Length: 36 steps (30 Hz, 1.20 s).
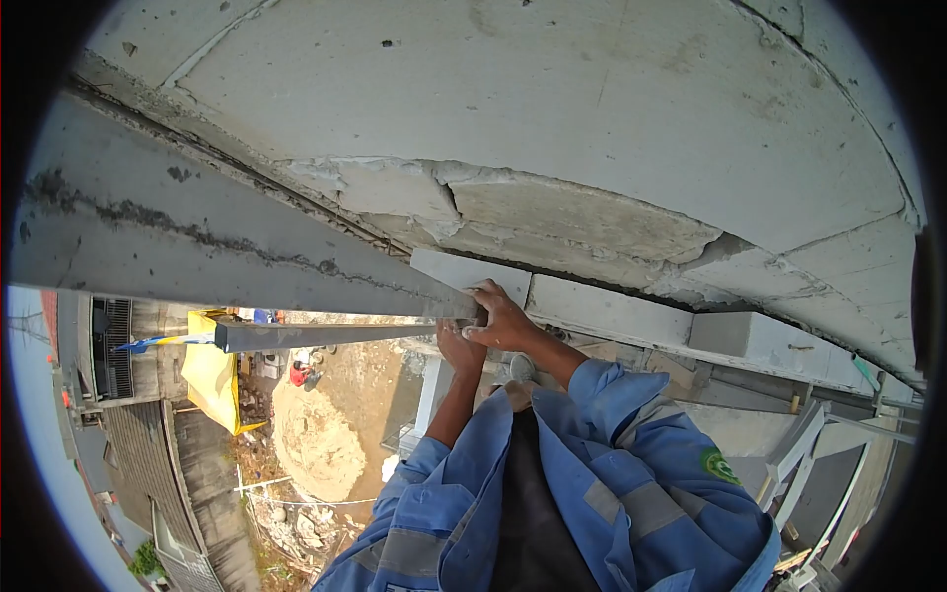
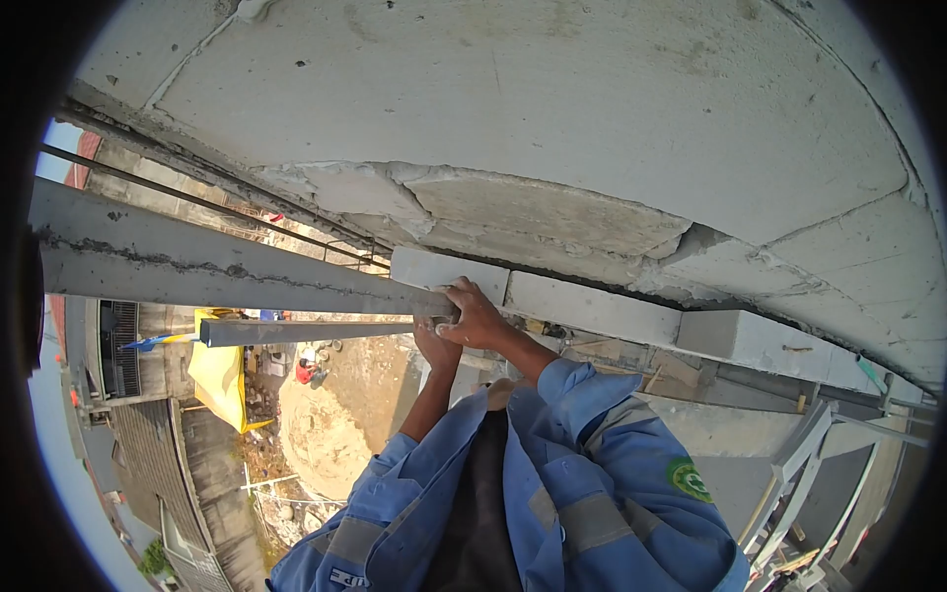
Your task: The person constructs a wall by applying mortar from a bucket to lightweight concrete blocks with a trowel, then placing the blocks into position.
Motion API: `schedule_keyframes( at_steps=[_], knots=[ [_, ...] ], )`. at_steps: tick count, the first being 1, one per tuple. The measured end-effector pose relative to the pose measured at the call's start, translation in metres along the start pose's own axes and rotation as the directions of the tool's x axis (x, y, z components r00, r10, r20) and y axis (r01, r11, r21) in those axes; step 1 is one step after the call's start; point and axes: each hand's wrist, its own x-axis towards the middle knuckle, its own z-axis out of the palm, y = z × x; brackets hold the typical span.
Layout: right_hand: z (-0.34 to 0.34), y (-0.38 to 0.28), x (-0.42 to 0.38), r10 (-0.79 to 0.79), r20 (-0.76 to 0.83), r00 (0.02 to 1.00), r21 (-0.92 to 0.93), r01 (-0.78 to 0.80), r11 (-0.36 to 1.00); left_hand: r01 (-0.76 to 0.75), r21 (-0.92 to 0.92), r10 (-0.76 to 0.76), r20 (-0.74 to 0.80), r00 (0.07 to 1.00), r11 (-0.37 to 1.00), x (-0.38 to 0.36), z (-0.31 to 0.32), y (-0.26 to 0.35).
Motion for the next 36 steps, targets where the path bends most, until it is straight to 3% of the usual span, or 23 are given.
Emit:
schedule_keyframes(
  at_steps=[1,5,7,11,14,16,17,19,20,22,26,29,31,36],
  knots=[
    [-0.001,-0.004,-0.001,0.014,0.018,1.000,0.082,-0.016,0.996,0.037,0.002,-0.037,0.029,0.999,0.999,0.000,0.001,0.000],
    [0.002,0.000,0.015,0.076,0.072,0.994,0.029,-0.078,0.997,0.021,-0.127,-0.026,-0.038,0.999,0.992,0.004,-0.002,0.012],
    [0.002,0.001,0.024,0.059,0.078,0.995,-0.111,-0.050,0.993,-0.063,-0.128,0.060,-0.034,0.998,0.990,0.008,-0.005,0.016],
    [-0.008,0.004,0.032,0.066,0.160,0.985,-0.119,-0.047,0.992,-0.060,-0.151,0.050,-0.064,0.997,0.987,0.008,-0.007,0.027],
    [-0.008,0.011,0.041,-0.022,0.183,0.983,-0.141,0.048,0.989,-0.081,-0.107,0.072,-0.086,0.994,0.991,0.008,-0.005,0.027],
    [-0.014,0.003,0.042,-0.001,0.321,0.947,-0.187,0.064,0.980,-0.105,-0.069,0.097,-0.111,0.989,0.992,0.001,-0.001,0.022],
    [-0.009,0.009,0.039,0.004,0.319,0.948,-0.186,0.059,0.981,-0.104,-0.071,0.096,-0.106,0.990,0.992,-0.003,-0.001,0.019],
    [0.003,0.018,0.039,-0.128,0.096,0.987,-0.322,0.153,0.934,-0.113,0.041,0.115,-0.056,0.992,0.993,0.000,-0.001,0.013],
    [0.006,0.023,0.041,-0.131,0.096,0.987,-0.320,0.155,0.935,-0.115,0.044,0.117,-0.057,0.991,0.992,0.000,-0.002,0.010],
    [0.001,0.013,0.039,0.000,0.176,0.984,-0.298,0.054,0.953,0.035,-0.128,-0.034,0.005,0.999,0.991,0.000,-0.005,0.017],
    [0.015,0.023,0.038,0.006,0.091,0.996,-0.281,0.020,0.959,0.160,-0.238,-0.168,-0.014,0.986,0.958,-0.006,0.007,0.005],
    [0.018,0.030,0.037,-0.045,0.030,0.999,-0.313,0.052,0.948,0.121,-0.408,-0.138,-0.014,0.990,0.905,-0.004,0.004,0.011],
    [0.015,0.032,0.040,-0.054,0.090,0.994,-0.277,0.078,0.958,0.022,-0.173,-0.030,-0.043,0.999,0.985,-0.001,0.003,0.008],
    [0.014,0.031,0.038,-0.042,0.095,0.995,-0.244,0.064,0.968,-0.038,-0.231,0.013,-0.110,0.994,0.972,0.001,0.009,0.000]
  ],
)
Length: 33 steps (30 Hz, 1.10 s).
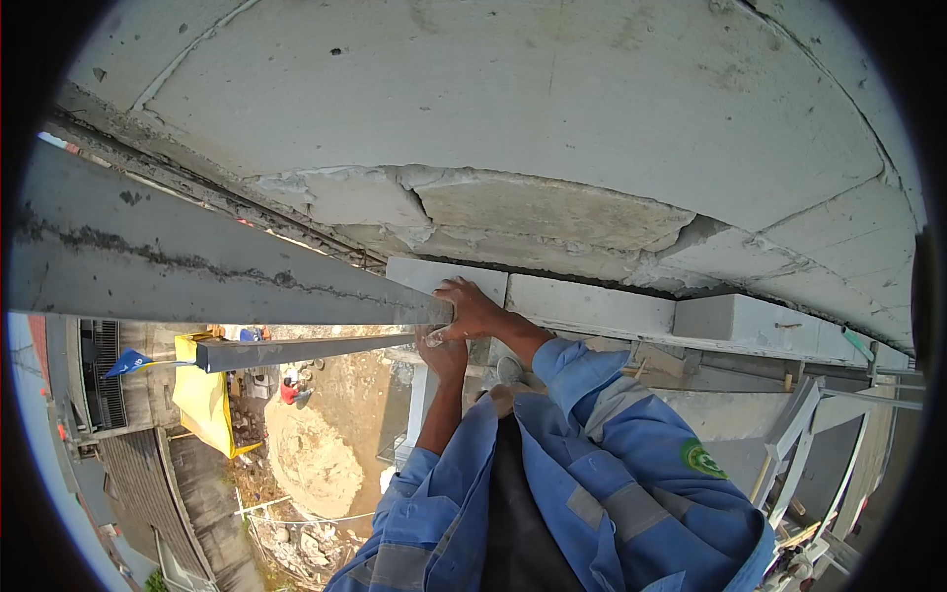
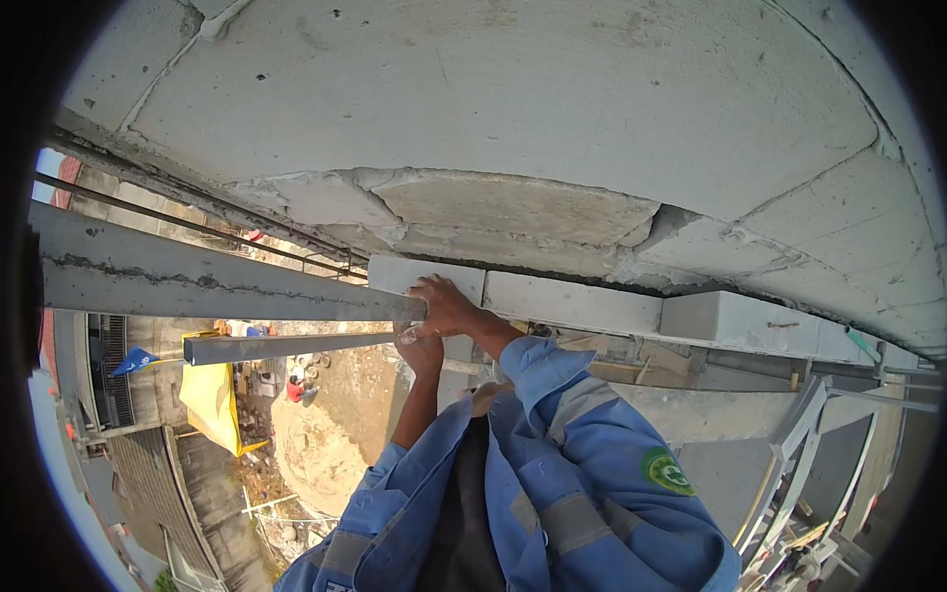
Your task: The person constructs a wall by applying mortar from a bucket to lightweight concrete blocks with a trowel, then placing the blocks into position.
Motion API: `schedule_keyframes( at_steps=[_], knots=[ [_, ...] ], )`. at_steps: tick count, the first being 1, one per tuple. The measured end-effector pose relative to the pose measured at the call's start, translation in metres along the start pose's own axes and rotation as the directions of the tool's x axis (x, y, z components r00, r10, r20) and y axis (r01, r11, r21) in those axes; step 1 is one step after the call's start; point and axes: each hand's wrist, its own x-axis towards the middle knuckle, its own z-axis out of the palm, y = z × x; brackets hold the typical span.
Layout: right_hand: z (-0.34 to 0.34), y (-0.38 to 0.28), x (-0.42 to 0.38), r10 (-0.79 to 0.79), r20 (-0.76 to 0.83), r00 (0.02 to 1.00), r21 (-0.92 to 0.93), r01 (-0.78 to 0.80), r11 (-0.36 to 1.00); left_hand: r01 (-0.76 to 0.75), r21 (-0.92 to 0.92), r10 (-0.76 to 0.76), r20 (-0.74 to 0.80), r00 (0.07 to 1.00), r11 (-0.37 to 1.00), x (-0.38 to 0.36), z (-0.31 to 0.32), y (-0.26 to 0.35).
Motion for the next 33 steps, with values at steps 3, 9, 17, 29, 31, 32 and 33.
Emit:
schedule_keyframes(
  at_steps=[3,9,17,29,31,32,33],
  knots=[
    [-0.002,0.002,0.003,0.009,0.026,1.000,-0.024,-0.009,1.000,-0.054,0.044,0.059,-0.122,0.991,0.998,-0.006,0.004,-0.016],
    [-0.013,-0.007,0.004,-0.018,0.035,0.999,-0.051,0.020,0.999,-0.108,-0.053,0.109,0.018,0.994,0.993,0.010,-0.004,0.006],
    [-0.016,-0.013,-0.009,0.044,0.042,0.998,-0.016,-0.044,0.999,-0.120,-0.040,0.125,0.204,0.971,0.992,0.020,-0.020,0.007],
    [-0.058,0.030,-0.082,0.026,-0.319,0.947,-0.307,-0.129,0.943,-0.119,0.220,-0.028,0.569,0.822,0.968,0.070,-0.073,-0.068],
    [-0.056,0.038,-0.082,0.031,-0.321,0.947,-0.321,-0.140,0.937,0.105,0.108,-0.133,0.293,0.947,0.989,0.086,-0.065,-0.092],
    [-0.055,0.041,-0.080,0.016,-0.329,0.944,-0.361,-0.142,0.922,0.107,0.112,-0.136,0.300,0.944,0.988,0.090,-0.059,-0.095],
    [-0.055,0.042,-0.079,0.000,-0.336,0.942,-0.401,-0.143,0.905,0.017,0.057,-0.028,0.205,0.978,0.998,0.098,-0.051,-0.089]
  ],
)
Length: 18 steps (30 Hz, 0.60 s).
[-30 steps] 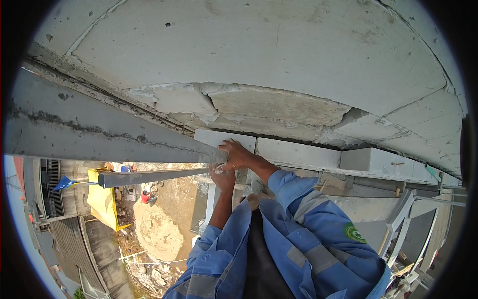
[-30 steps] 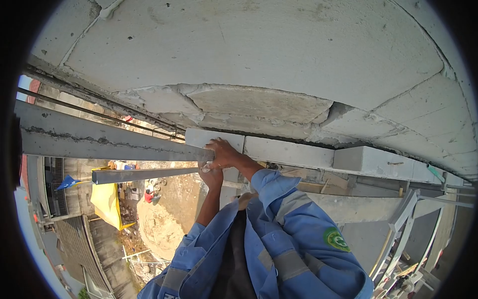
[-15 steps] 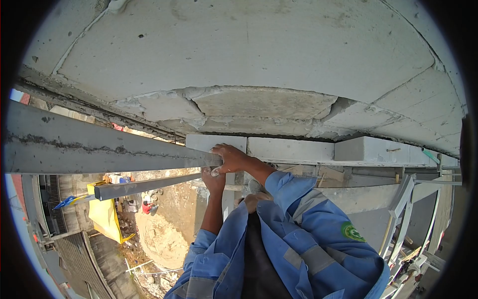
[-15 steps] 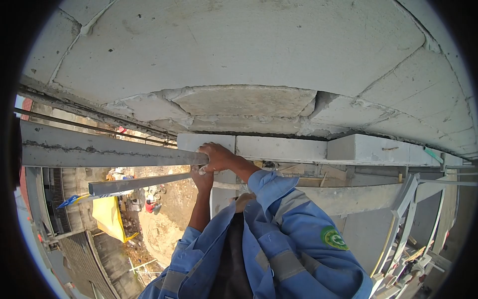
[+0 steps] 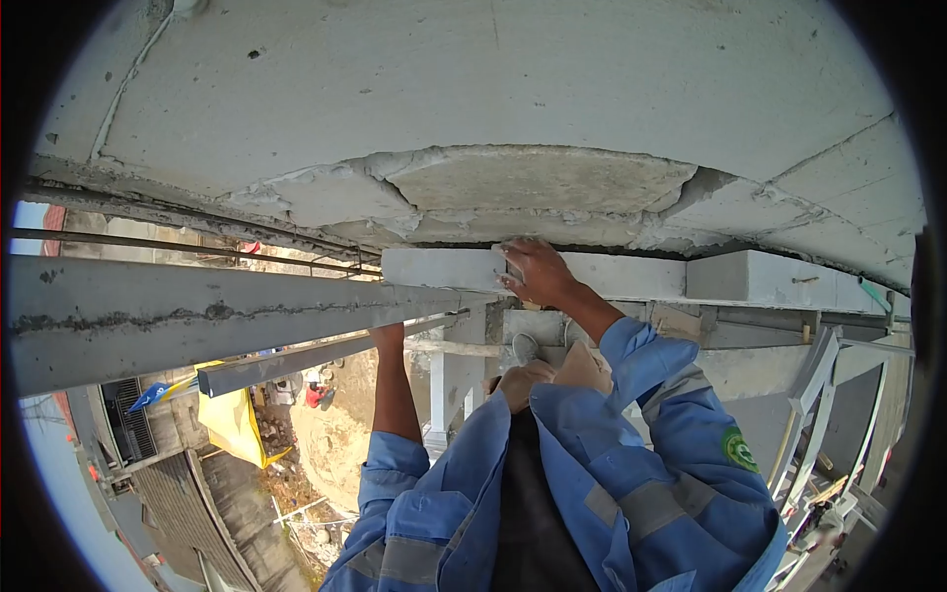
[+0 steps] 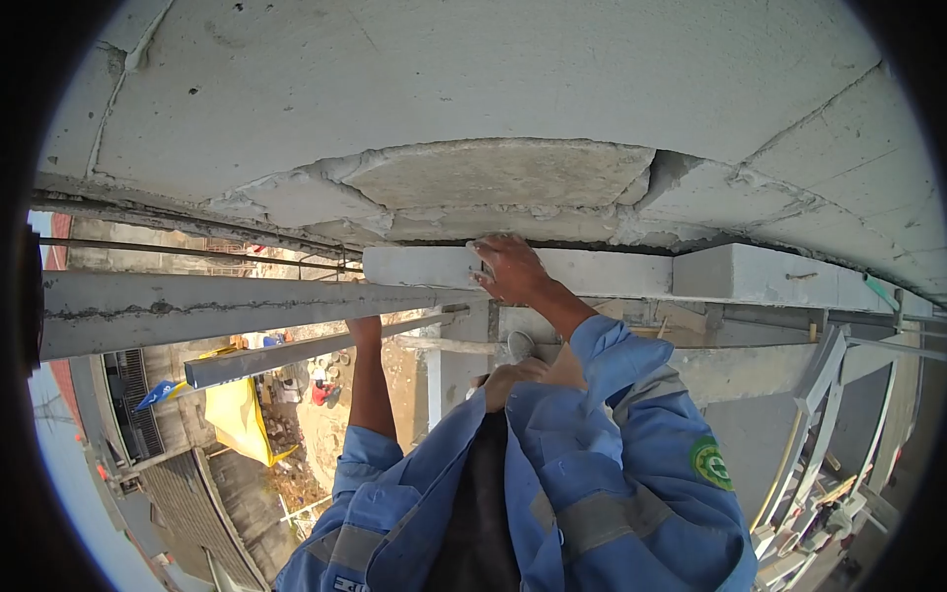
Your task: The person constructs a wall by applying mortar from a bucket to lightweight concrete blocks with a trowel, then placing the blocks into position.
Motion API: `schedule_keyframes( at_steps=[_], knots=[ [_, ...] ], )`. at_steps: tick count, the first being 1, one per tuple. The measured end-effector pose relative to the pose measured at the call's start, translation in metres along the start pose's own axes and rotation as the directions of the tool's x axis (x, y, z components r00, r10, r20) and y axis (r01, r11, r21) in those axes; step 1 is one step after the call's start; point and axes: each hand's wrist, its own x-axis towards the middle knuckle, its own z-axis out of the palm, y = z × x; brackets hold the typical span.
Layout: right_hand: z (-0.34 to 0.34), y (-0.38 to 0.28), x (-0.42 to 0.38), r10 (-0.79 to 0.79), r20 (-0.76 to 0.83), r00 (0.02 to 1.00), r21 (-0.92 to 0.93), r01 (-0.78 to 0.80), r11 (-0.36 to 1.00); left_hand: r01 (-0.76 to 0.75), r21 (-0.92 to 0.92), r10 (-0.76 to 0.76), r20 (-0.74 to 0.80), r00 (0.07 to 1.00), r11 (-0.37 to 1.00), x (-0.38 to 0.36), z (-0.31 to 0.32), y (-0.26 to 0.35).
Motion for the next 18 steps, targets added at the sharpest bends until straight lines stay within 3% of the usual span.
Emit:
schedule_keyframes(
  at_steps=[1,2,3,4,5,8,12,15,18],
  knots=[
    [-0.003,0.001,0.003,-0.001,-0.004,1.000,-0.004,0.001,1.000,-0.109,-0.028,0.105,-0.117,0.988,0.994,0.011,0.004,0.013],
    [-0.006,0.003,0.007,0.005,0.066,0.998,0.025,-0.007,1.000,-0.116,-0.032,0.111,-0.121,0.986,0.993,0.020,0.003,0.025],
    [-0.009,0.004,0.010,0.012,0.138,0.990,0.055,-0.019,0.998,0.054,-0.145,-0.045,0.063,0.997,0.988,0.027,0.001,0.036],
    [-0.010,0.005,0.013,0.017,0.136,0.990,0.052,-0.025,0.998,0.242,-0.219,-0.181,0.264,0.947,0.945,0.030,0.002,0.043],
    [-0.010,0.006,0.013,0.066,0.181,0.981,0.074,-0.081,0.994,0.387,-0.188,-0.313,0.329,0.891,0.903,0.030,0.004,0.042],
    [-0.009,0.010,0.009,0.115,0.207,0.972,0.103,-0.139,0.985,0.525,-0.296,-0.430,0.330,0.841,0.798,0.022,0.011,0.037],
    [0.000,0.017,0.008,0.083,0.114,0.990,0.139,-0.099,0.985,0.590,-0.398,-0.507,0.302,0.807,0.702,0.015,0.016,0.037],
    [-0.004,0.014,0.011,0.114,0.170,0.979,0.147,-0.139,0.979,0.558,-0.509,-0.478,0.292,0.828,0.656,0.013,0.017,0.028],
    [-0.004,0.016,0.012,0.103,0.181,0.978,0.146,-0.131,0.981,0.624,-0.540,-0.505,0.372,0.779,0.565,0.011,0.009,0.044]
  ],
)
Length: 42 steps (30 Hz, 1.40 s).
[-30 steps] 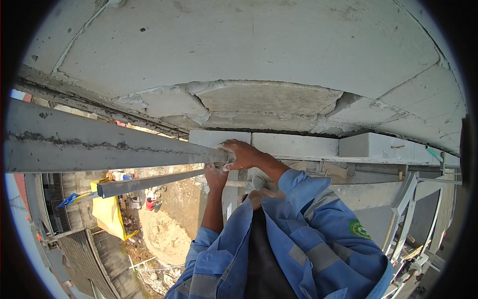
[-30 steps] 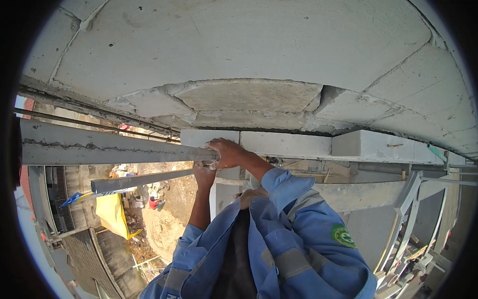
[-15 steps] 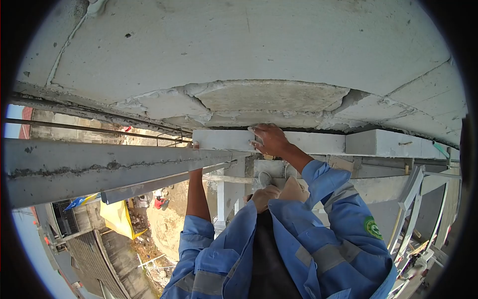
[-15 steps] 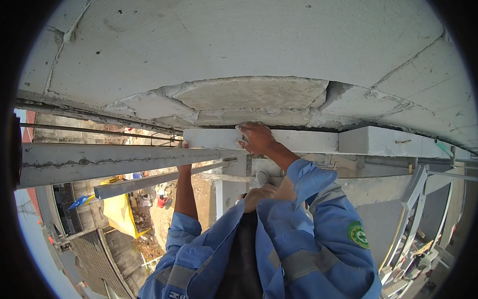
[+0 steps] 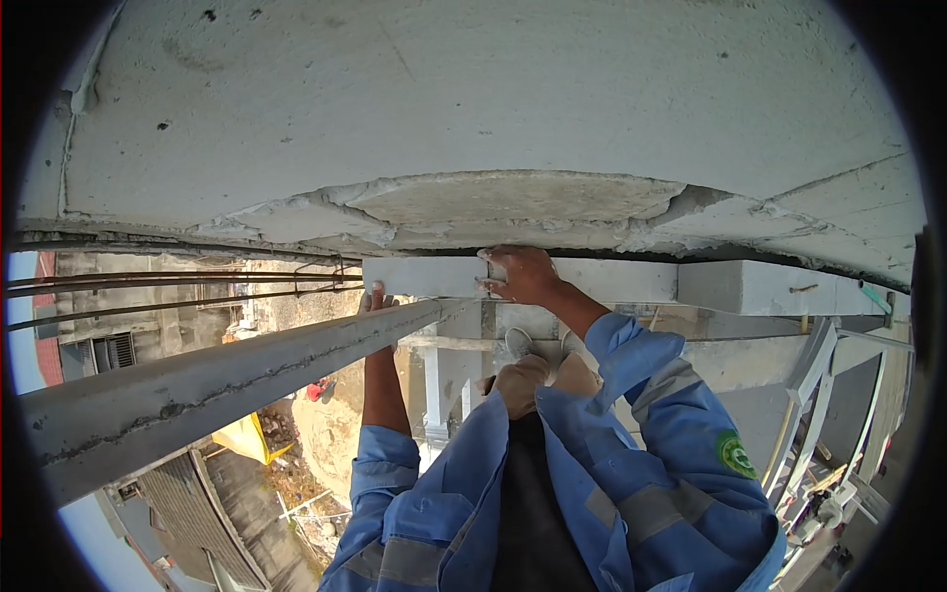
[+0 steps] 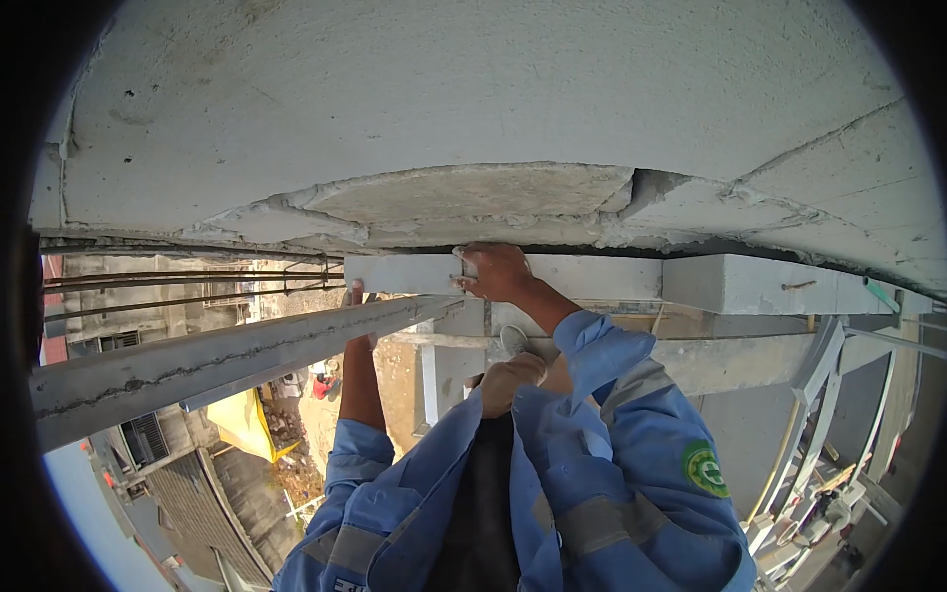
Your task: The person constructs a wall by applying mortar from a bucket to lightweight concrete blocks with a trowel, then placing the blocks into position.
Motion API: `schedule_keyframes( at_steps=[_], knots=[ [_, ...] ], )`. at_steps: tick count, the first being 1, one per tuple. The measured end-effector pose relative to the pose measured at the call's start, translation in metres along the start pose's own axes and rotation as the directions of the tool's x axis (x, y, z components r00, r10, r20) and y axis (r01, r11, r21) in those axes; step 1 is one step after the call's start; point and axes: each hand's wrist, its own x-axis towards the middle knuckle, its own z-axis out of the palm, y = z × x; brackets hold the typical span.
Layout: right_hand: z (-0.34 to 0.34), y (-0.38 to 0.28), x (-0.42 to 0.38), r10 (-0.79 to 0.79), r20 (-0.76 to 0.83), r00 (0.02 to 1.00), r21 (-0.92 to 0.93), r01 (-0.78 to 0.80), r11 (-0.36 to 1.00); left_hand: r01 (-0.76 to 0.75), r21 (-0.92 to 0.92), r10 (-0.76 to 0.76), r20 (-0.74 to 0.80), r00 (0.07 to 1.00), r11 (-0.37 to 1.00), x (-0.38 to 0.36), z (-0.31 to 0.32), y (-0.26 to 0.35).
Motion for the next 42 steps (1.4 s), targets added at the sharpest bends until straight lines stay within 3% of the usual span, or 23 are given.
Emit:
schedule_keyframes(
  at_steps=[3,5,12,19,27,29,33,35,42],
  knots=[
    [-0.002,-0.001,0.000,0.025,0.018,1.000,0.023,-0.025,0.999,0.032,-0.006,-0.032,0.006,0.999,0.999,0.014,-0.011,-0.014],
    [-0.004,-0.002,0.000,0.022,0.007,1.000,0.019,-0.022,1.000,-0.071,-0.184,0.071,-0.009,0.997,0.980,0.003,0.004,-0.007],
    [0.003,0.005,0.001,-0.016,-0.036,0.999,0.020,0.016,1.000,-0.099,-0.246,0.105,0.008,0.994,0.964,0.000,0.006,-0.007],
    [0.005,0.006,0.002,-0.050,-0.018,0.999,-0.022,0.050,0.999,-0.051,-0.141,0.037,-0.103,0.994,0.989,-0.003,0.006,-0.009],
    [0.012,0.008,0.002,-0.105,-0.132,0.986,-0.024,0.102,0.994,-0.030,-0.069,0.019,-0.163,0.986,0.997,-0.002,0.006,-0.013],
    [0.009,0.009,0.002,-0.094,-0.108,0.990,-0.029,0.092,0.995,-0.052,-0.024,0.049,-0.110,0.993,0.998,-0.003,0.007,-0.010],
    [0.003,0.003,0.000,-0.092,-0.092,0.992,-0.024,0.090,0.996,-0.075,0.005,0.075,-0.148,0.986,0.997,-0.009,0.015,-0.009],
    [0.001,0.001,0.000,-0.105,-0.109,0.988,-0.052,0.100,0.994,-0.150,-0.036,0.134,-0.272,0.953,0.988,-0.003,0.019,-0.018],
    [0.003,-0.003,0.003,-0.058,-0.039,0.998,-0.101,0.054,0.993,-0.187,0.011,0.187,-0.145,0.972,0.982,-0.010,0.017,-0.014]
  ],
)
